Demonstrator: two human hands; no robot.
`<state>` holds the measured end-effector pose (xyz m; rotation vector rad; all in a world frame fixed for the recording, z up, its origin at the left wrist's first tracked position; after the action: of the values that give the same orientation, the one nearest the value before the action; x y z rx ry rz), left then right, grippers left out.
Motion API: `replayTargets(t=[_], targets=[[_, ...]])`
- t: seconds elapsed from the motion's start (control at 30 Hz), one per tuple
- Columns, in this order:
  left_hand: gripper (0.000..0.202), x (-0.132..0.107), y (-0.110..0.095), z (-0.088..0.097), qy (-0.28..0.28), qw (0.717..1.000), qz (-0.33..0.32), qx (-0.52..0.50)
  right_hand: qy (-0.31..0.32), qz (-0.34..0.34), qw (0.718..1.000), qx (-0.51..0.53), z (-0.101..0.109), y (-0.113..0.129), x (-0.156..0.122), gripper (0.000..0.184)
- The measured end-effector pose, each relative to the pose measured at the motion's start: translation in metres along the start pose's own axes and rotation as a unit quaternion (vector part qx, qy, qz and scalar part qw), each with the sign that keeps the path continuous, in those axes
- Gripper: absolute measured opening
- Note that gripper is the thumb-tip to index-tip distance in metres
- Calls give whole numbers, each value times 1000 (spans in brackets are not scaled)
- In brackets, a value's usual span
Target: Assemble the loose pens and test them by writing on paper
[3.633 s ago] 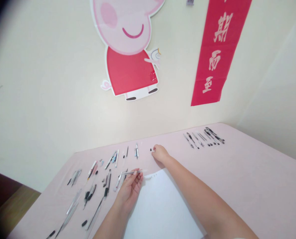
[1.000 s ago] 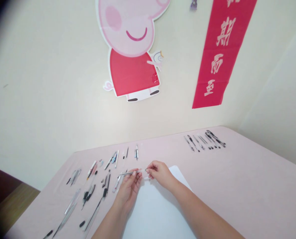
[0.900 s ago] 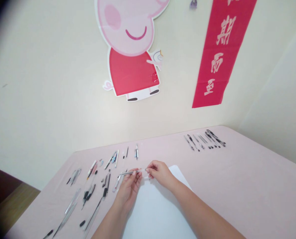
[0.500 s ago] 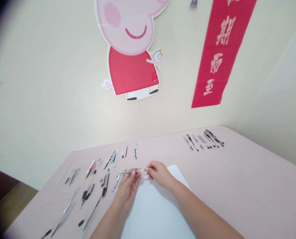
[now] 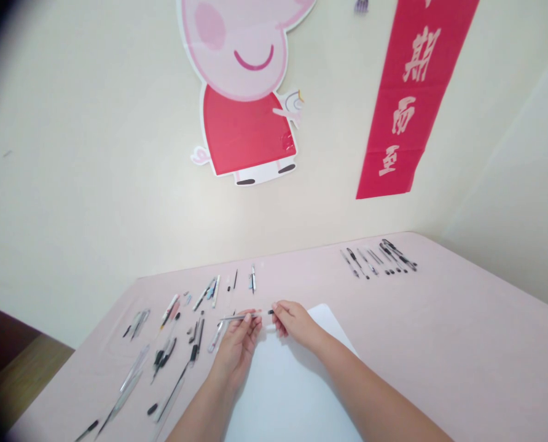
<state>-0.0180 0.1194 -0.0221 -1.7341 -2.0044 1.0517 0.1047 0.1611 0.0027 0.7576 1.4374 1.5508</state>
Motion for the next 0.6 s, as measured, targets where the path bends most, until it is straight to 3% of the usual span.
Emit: replayTargets(t=[0.23, 0.6], targets=[[11, -1, 1, 0, -6, 1000, 2, 6, -25, 38, 996, -82, 3, 10, -2, 37], [5, 1, 2, 4, -24, 1000, 7, -11, -67, 101, 988, -98, 7, 12, -2, 8]])
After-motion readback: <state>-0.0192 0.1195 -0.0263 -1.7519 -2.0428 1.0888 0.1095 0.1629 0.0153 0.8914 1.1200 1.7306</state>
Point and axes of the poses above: each hand's wrist, its own x-axis towards the middle knuckle, its own z-axis out of the back of the hand, y = z × x, the point moved 7 cm from there along x, towards the middle knuckle, and after that the axes turned 4 degrees about -z, right-handed, at the moved point
